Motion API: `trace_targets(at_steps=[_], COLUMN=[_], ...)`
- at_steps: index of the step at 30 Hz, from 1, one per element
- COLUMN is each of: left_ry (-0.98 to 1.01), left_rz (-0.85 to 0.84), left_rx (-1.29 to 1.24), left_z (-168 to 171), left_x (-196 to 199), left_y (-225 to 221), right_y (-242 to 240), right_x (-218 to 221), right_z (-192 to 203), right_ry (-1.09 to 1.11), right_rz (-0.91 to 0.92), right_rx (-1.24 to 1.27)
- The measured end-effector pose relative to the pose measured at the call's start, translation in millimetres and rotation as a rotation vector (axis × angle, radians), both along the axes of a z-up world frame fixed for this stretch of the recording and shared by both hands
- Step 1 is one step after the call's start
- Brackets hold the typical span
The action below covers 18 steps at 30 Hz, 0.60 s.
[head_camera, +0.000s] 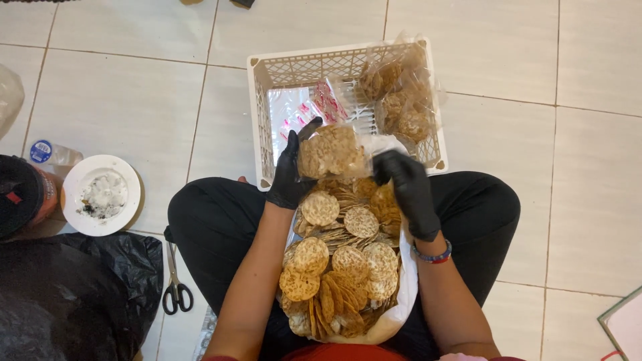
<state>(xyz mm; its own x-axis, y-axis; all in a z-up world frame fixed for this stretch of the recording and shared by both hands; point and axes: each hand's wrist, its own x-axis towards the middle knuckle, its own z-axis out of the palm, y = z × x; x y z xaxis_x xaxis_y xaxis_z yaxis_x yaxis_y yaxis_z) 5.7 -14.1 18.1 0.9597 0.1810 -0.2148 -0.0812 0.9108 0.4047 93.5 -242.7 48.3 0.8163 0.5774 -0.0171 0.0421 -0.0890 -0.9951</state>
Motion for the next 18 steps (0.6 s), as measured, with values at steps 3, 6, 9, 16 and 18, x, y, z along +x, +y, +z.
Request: trace_targets(at_steps=[3,6,9,16,18], left_ry=[-0.002,-0.007,-0.013,-0.052,-0.088], left_rz=[-0.050,-0.088,-0.117,-0.180,-0.236], left_rx=[0.151,0.161,0.193,0.217,0.246], left_z=[2.8,30.7,43.3,-2.2,5.7], left_x=[1.0,-3.4,-6.5,-3.6,-6.6], left_y=[-2.6,-10.8,-11.5,-4.5,-5.8], right_y=[3.7,8.2,11.2,11.7,7.8], right_x=[4.2,0.1,2.1,1.7,6.9], right_z=[48.5,78.3,90.6,129.8,140.3], right_ry=[0.104,0.089,0.115,-0.003,-0.058], right_rz=[-0.046,-0.096,-0.239,-0.259,-0.249], right_rx=[0.246,0.077,-0.013,-0.077,-0.091])
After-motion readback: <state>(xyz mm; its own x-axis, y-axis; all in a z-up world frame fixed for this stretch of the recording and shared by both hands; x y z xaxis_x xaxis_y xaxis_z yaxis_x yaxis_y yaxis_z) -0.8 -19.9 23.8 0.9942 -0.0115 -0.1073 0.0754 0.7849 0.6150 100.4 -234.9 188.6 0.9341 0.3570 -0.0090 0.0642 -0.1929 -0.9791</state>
